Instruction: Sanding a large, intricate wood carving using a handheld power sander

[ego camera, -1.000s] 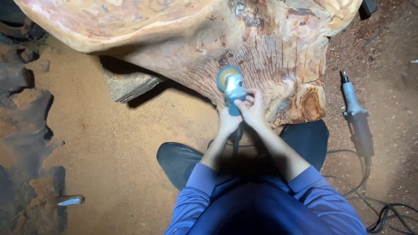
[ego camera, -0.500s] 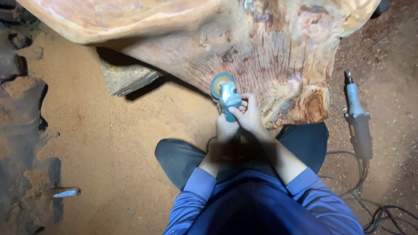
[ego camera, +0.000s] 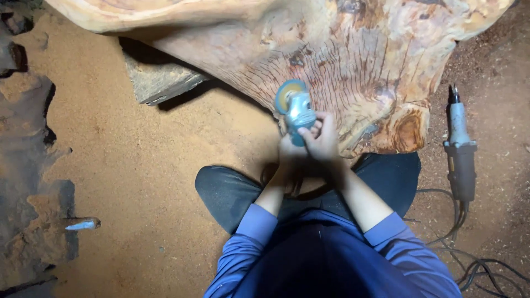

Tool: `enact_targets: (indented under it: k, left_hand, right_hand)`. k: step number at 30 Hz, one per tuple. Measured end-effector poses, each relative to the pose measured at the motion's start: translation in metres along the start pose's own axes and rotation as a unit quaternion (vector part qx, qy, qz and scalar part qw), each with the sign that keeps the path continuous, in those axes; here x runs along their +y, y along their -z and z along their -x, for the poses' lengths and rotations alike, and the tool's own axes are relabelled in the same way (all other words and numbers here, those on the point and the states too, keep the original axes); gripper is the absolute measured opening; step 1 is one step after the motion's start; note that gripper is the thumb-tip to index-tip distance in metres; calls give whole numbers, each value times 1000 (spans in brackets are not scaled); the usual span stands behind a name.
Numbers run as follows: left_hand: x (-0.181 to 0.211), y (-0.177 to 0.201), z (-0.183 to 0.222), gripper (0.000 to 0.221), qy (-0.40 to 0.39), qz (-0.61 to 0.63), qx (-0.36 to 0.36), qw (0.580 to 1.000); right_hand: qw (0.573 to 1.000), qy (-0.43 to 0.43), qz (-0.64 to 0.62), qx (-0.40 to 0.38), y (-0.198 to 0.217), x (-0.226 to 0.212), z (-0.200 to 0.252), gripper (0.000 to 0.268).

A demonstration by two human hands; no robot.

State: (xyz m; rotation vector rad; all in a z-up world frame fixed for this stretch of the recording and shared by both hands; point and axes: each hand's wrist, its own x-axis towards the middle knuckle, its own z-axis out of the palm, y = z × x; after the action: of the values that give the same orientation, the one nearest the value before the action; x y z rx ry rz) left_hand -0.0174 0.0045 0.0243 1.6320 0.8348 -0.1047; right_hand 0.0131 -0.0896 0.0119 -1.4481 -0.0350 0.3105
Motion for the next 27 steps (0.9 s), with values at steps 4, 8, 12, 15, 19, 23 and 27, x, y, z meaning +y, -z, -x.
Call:
enact_targets:
  k: [4, 8, 12, 15, 19, 23, 27]
  left_hand:
    - [2, 2, 11, 33, -10, -7, -13, 1000]
    - [11, -20, 2, 33, -15, -3, -15, 1000]
    - [15, -29, -13, 33, -7, 13, 9, 1000]
    - [7, -21, -11, 33, 3, 18, 22, 1000]
    - [-16, 3, 8, 33, 20, 5, 14, 1000]
    - [-18, 6, 17, 33, 17, 0, -3, 1000]
    - [-9, -17, 11, 33, 12, 1, -15, 1000]
  right_hand:
    - [999, -10, -30, -16, 4, 2, 8, 57]
    - [999, 7, 7, 40, 20, -36, -5, 62]
    - [998, 45, 31, 37, 31, -37, -19, 56]
    - [999, 33, -2, 13, 21, -14, -15, 59]
    - [1000, 4, 0, 7, -18, -33, 14, 52]
    - [999, -31, -27, -24, -7, -9, 22, 61]
    - [987, -14, 141, 72, 9, -25, 23, 54]
